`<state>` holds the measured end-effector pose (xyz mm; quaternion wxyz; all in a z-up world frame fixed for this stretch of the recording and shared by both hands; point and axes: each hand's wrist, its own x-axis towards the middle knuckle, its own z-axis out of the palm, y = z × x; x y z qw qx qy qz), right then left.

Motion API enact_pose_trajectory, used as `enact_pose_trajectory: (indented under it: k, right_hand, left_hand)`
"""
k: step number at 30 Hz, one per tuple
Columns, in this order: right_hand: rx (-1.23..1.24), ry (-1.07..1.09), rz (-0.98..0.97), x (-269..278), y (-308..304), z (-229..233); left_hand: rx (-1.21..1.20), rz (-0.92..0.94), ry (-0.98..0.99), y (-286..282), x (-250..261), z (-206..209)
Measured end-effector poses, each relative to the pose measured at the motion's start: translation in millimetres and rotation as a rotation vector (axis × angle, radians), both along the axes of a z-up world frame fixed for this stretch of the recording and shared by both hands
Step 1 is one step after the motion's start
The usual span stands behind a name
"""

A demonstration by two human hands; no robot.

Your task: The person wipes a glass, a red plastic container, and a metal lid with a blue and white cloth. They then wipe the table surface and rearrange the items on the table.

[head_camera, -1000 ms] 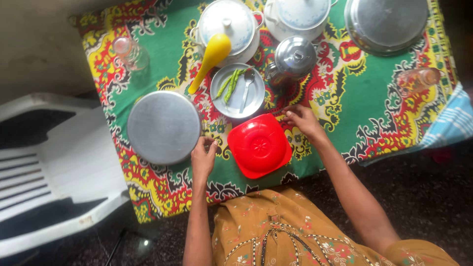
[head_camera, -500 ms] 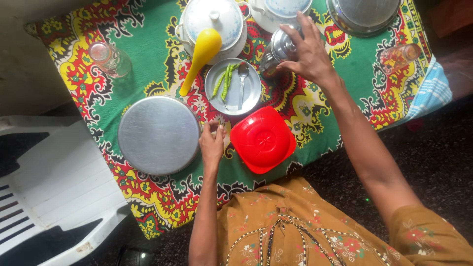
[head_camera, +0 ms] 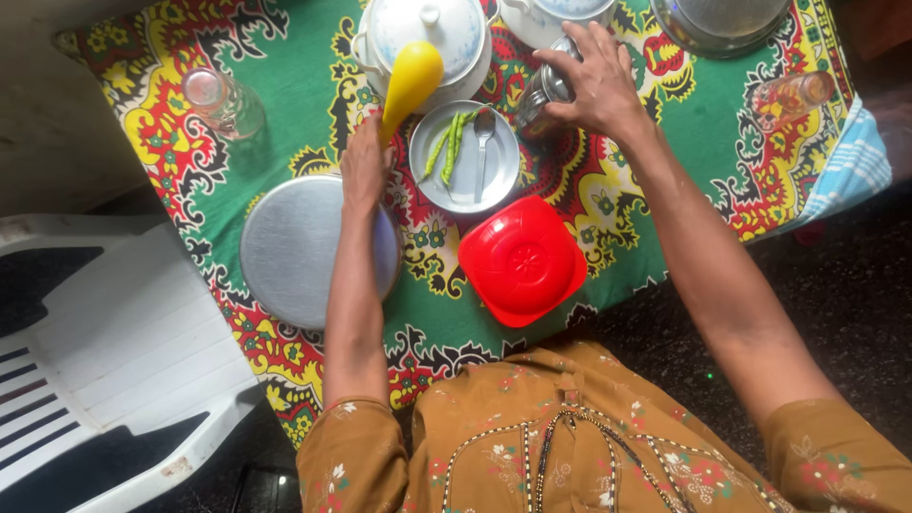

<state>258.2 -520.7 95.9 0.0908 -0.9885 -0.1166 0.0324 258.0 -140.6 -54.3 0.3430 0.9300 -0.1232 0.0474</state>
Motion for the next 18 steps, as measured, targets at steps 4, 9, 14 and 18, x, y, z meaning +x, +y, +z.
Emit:
enact_pose_trajectory:
  k: [4, 9, 14, 18]
  right_hand:
    - [-0.003, -0.01, -0.021, 3, 2, 1]
    - [-0.006, -0.056, -0.051, 2, 8, -4]
    - [0.028, -0.059, -0.054, -1, 9, -2]
    - [0.025, -0.046, -0.052, -2, 10, -1]
  left_hand:
    - [-0.204, -0.082, 0.036, 12, 3, -24]
    - [-0.36, -0.155, 0.024, 42, 23, 0]
    - [-0.463, -0.107, 0.213, 39, 81, 24]
    - [-0.338, -0.227, 0.007, 18, 120, 35]
